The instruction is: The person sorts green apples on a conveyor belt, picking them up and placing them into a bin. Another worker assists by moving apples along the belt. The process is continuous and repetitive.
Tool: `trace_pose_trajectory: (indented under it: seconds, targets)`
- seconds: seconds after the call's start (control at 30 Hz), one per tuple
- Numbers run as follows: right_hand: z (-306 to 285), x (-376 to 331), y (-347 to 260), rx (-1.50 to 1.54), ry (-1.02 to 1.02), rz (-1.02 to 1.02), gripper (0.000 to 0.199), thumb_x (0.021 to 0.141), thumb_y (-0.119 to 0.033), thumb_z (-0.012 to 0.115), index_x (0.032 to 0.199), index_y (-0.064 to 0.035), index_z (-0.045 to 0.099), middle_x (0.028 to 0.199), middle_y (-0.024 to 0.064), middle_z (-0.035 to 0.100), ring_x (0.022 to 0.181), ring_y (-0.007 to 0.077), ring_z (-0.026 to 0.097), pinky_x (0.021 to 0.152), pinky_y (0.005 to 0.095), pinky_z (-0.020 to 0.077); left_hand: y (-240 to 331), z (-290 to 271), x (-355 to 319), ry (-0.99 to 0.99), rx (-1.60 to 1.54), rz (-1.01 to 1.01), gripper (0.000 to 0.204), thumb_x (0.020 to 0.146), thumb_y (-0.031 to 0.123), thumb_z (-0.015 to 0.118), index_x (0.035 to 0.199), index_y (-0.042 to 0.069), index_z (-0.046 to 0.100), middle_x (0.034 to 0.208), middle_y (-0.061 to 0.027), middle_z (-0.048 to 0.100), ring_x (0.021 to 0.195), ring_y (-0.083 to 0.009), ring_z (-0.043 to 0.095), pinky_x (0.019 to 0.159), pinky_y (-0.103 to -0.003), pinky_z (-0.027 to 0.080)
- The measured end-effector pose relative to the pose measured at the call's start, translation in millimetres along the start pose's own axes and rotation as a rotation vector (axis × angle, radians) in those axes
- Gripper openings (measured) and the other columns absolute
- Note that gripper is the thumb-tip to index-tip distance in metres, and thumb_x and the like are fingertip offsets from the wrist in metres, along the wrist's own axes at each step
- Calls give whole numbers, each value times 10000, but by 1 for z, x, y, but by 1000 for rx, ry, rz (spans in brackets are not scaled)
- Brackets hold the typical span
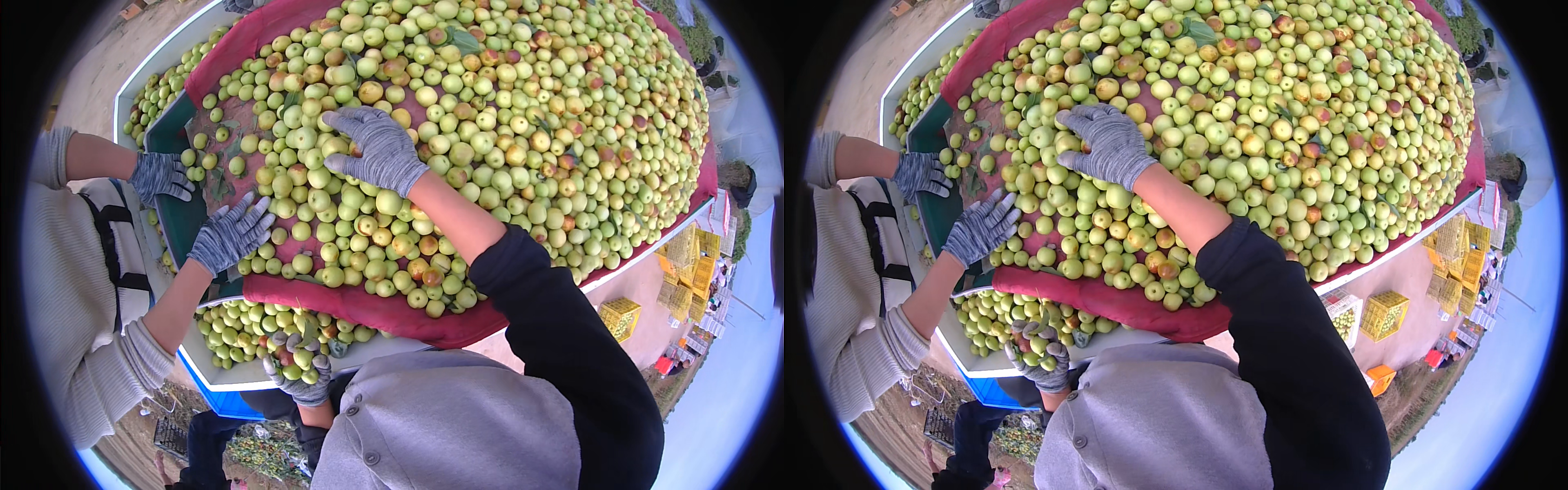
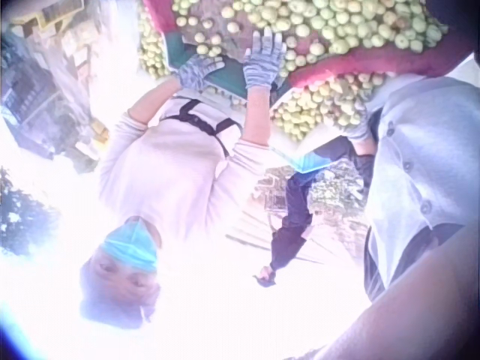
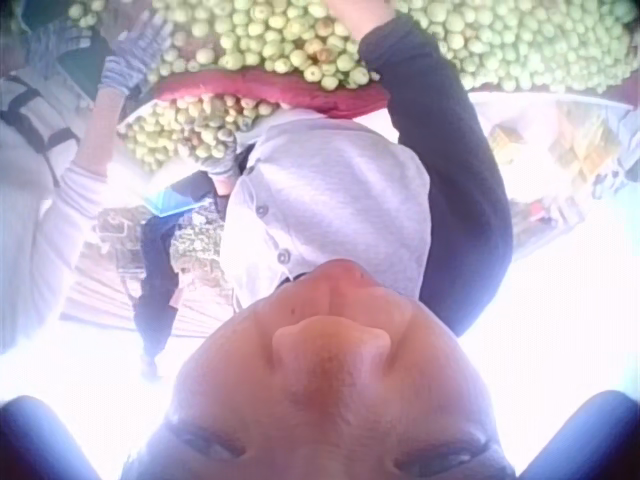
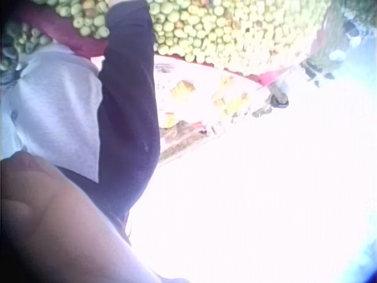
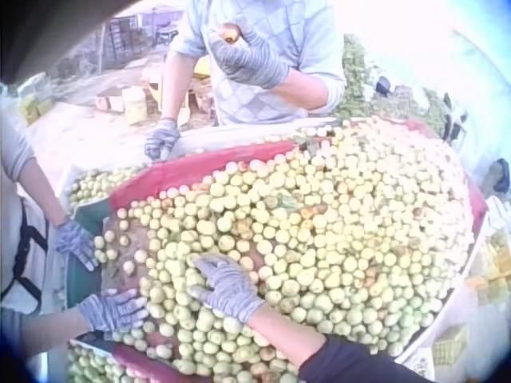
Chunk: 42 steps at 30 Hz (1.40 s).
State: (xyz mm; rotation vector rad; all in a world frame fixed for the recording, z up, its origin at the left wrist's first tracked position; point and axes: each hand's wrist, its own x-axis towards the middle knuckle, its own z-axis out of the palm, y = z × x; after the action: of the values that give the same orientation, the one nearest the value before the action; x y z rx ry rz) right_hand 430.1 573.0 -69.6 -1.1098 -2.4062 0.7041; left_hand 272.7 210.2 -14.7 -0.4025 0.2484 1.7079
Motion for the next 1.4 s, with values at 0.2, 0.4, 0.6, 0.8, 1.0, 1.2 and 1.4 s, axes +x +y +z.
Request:
trace_pose_trajectory:
  seconds: [0.2, 0.4, 0.6, 0.8, 1.0, 1.2, 1.4]
  targets:
    - [-9, 46, -27, 79, -20, -106, 346, 874, -363, 598, 1143, -158, 668, 1075, 73, 680, 1027, 265, 627, 922, 418, 473, 2, -5, -11, -45, 23, 17, 411, 947, 477, 482, 1250, 201, 447, 1127, -12, 441, 1052, -249, 431, 857, -444, 456]
    - [-31, 150, 33, -439, -14, 192, 395, 895, -267, 610, 1286, -241, 560, 1206, 116, 589, 1074, 289, 608, 918, 406, 506, 2, -3, -16, -73, 6, 68, 405, 945, 451, 507, 1283, 228, 497, 1156, 5, 489, 1081, -200, 457, 887, -407, 452]
    - [-35, 158, 40, -355, -319, 321, 581, 839, -288, 698, 1355, -181, 453, 1210, 136, 602, 1140, 339, 585, 943, 416, 498, -2, -1, -15, -9, 30, 104, 380, 932, 430, 538, 1247, 221, 504, 1097, 15, 501, 1055, -215, 458, 839, -393, 477]
    - [-52, 96, 27, 1159, -404, 22, 475, 833, -279, 710, 1228, -72, 549, 1233, 103, 617, 965, 173, 618, 981, 388, 477, -1, -2, -14, -45, -4, 94, 383, 940, 418, 545, 1238, 185, 487, 1107, -9, 519, 1087, -256, 482, 875, -448, 496]
    - [-63, 51, -27, 1702, -480, -79, 500, 830, -153, 703, 1294, -89, 527, 1362, 129, 519, 1046, 228, 584, 924, 329, 489, -3, 1, -16, -81, 21, 98, 382, 947, 417, 536, 1239, 177, 487, 1108, -19, 522, 1074, -254, 482, 882, -452, 488]
    - [-75, 31, -58, 1939, -587, -6, 648, 855, -230, 686, 1418, -81, 401, 1425, 234, 424, 1153, 301, 587, 936, 340, 541, -4, -1, -21, -113, 7, 129, 372, 952, 419, 529, 1230, 175, 490, 1118, -20, 516, 1075, -255, 481, 869, -445, 493]
    - [-72, -6, -59, 1804, -450, 204, 452, 861, -368, 687, 1214, -131, 534, 1031, 103, 611, 744, 141, 582, 622, 230, 469, -2, -8, -22, -156, 12, 127, 434, 947, 453, 522, 1287, 190, 465, 1132, -15, 504, 1099, -263, 472, 897, -466, 490]
